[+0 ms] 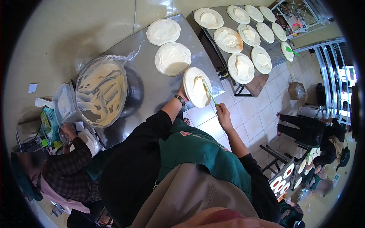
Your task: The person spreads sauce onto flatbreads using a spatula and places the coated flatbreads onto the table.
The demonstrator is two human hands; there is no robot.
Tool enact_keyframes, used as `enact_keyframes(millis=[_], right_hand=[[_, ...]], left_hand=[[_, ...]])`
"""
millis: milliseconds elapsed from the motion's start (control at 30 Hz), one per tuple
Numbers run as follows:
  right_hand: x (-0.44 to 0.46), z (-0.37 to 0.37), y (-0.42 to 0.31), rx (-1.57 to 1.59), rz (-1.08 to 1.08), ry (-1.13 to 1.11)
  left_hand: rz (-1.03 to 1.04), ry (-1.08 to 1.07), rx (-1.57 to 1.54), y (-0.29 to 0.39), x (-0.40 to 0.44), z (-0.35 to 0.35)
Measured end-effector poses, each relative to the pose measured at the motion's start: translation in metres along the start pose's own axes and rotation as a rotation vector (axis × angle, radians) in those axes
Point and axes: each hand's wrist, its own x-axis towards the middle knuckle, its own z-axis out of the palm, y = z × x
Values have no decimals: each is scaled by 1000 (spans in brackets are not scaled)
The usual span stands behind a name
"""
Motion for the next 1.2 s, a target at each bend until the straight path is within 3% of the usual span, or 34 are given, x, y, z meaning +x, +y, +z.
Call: enact_keyframes(millis=[133,267,333,400,467,500,567,600,667,833,933,1000,1067,1200], right_hand=[[-26,12,-23,-188,-84,48],[-53,14,-52,-146,-97,-134],[-59,7,-60,145,-159,-381],[-44,-1,-69,205,-58,-259],[-17,-4,-77,65,-147,-67],[-21,-1,-77,68,-154,-63],[-35,9,-97,-67,-366,-96],[-50,5,-110,-196,-284,-189],[-66,-6,-110,-369,-572,-125],[-52,-72,-103,-625,-932,141],[-53,-88,-115,-690,-819,300],[-63,-78,-123,-672,-813,278],[-71,-50,-121,-492,-937,-15],[-63,-13,-126,-530,-952,29]], left_hand=[[33,-31,78,-4,-29,13],[77,-59,158,0,-48,29],[105,-72,197,8,-64,34],[129,-82,235,7,-72,45],[151,-99,278,4,-82,56],[160,-109,301,0,-82,63],[182,-133,346,-1,-80,79],[196,-142,365,-1,-89,82],[225,-157,405,2,-106,90],[288,-194,498,4,-145,107],[321,-218,557,3,-160,121],[317,-249,546,4,-147,81],[303,-275,536,2,-140,52],[108,-323,237,-5,-136,38]])
